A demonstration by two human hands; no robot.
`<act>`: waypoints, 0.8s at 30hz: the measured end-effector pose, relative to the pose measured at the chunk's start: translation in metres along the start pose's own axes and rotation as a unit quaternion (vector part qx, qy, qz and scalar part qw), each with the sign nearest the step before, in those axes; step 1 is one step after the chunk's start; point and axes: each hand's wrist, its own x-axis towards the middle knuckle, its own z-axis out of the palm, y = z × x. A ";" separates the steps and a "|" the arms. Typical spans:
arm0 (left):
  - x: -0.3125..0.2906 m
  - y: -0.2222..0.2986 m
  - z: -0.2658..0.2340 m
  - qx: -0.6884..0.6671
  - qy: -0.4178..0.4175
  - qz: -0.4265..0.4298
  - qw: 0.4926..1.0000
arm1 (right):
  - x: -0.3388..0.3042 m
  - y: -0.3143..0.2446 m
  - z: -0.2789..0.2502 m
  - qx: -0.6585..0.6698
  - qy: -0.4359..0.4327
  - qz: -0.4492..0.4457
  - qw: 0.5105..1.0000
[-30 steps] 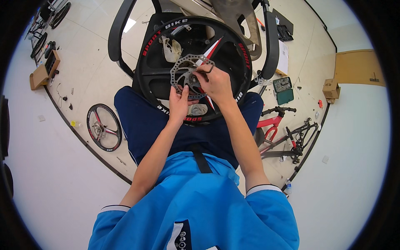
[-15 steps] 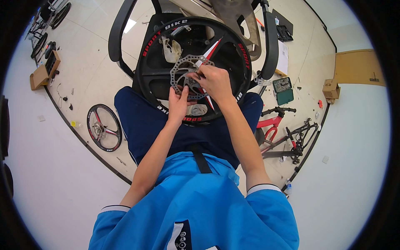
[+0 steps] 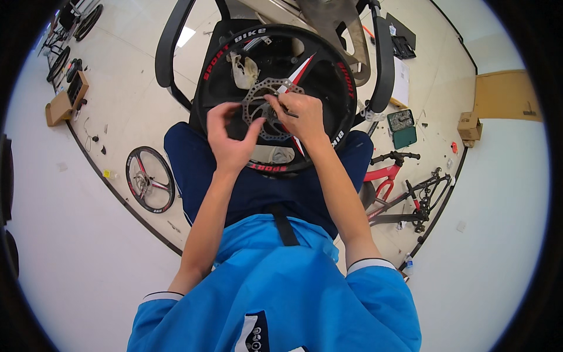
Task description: The person sits on the floor and assembles a bicycle wheel by attaching a disc brake rotor to the hub. They use a small tool to tighten the bolts securing the rotor in place.
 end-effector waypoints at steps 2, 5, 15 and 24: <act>0.016 0.018 0.003 -0.064 -0.065 0.066 0.994 | -0.003 0.001 0.002 0.027 -0.026 0.020 0.999; 0.020 0.026 0.027 -0.099 -0.086 0.052 0.990 | -0.002 0.006 0.001 0.050 -0.038 0.036 0.997; 0.021 0.021 0.038 -0.076 -0.057 0.044 0.995 | -0.004 -0.012 -0.024 0.152 -0.035 0.149 0.976; 0.016 0.011 0.024 -0.065 -0.077 0.040 0.994 | -0.022 0.000 -0.014 0.213 -0.015 0.098 0.972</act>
